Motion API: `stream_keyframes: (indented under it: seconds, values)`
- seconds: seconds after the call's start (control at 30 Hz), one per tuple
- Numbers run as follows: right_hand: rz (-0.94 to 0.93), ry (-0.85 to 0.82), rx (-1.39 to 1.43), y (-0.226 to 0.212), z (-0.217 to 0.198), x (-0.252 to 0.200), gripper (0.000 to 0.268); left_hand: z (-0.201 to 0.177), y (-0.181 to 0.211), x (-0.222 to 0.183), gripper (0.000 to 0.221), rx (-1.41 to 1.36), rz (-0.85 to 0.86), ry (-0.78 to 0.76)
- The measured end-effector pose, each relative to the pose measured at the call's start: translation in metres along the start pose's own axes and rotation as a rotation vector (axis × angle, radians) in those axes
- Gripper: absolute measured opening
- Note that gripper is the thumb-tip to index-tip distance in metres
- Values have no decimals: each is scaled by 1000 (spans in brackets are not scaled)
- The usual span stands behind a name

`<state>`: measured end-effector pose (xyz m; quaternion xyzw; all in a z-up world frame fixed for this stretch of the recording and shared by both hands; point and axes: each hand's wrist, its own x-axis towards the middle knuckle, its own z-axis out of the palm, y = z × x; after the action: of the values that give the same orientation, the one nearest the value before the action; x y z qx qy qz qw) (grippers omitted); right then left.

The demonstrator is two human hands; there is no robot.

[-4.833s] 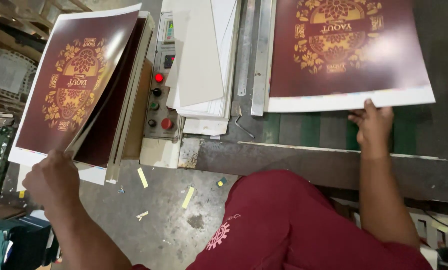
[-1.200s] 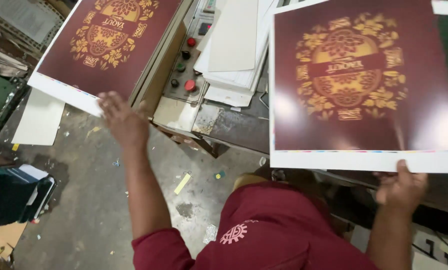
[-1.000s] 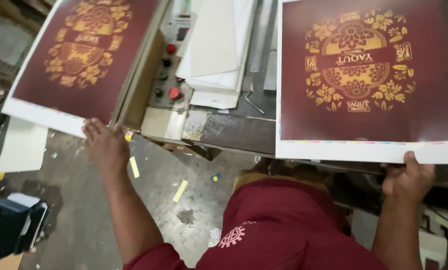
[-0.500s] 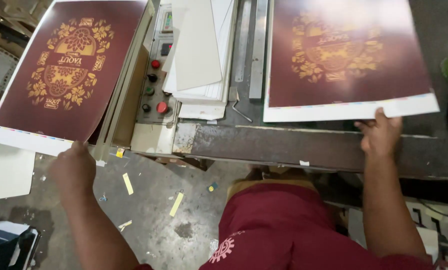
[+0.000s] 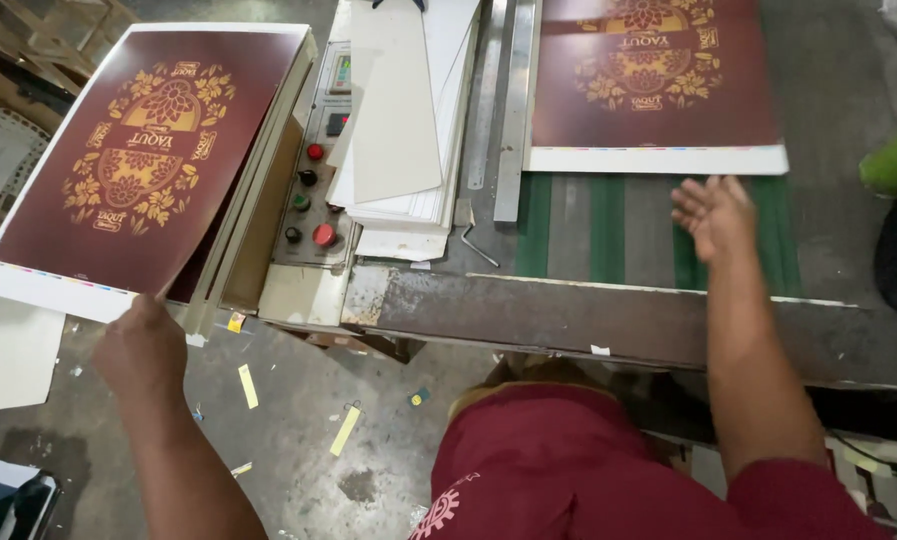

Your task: The person repeatedly picks up maroon printed sheets from a pile on the left and places them onto a stack on the right. The person handles the sheets one at a time, aligning them on the growing stack throughout the clip.

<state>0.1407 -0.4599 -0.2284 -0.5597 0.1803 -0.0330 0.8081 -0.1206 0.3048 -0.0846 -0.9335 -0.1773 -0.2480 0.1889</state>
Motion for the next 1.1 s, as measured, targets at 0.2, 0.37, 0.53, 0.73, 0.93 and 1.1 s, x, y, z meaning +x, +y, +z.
stream_keyframes:
  seconds: [0.2, 0.37, 0.53, 0.73, 0.93, 1.1]
  values:
    - [-15, -195, -98, 46, 26, -124, 48, -77, 105, 9, 23, -288, 97, 51]
    - [-66, -655, -406, 53, 100, -230, 49, -117, 263, -24, 7, -883, 378, 186]
    - [-162, -968, -674, 85, 127, -261, 72, -164, 371, -65, 16, -1057, 414, 84]
    - [-276, -411, -435, 130, 45, -216, 26, -185, 351, -64, 31, -1315, 552, -21]
    - [-193, -48, 275, 73, -23, -203, 26, -90, 230, -29, 33, -1087, 142, -146]
    - [-342, 125, 223, 43, -75, -206, 34, -39, 118, -4, 67, -241, -109, 90]
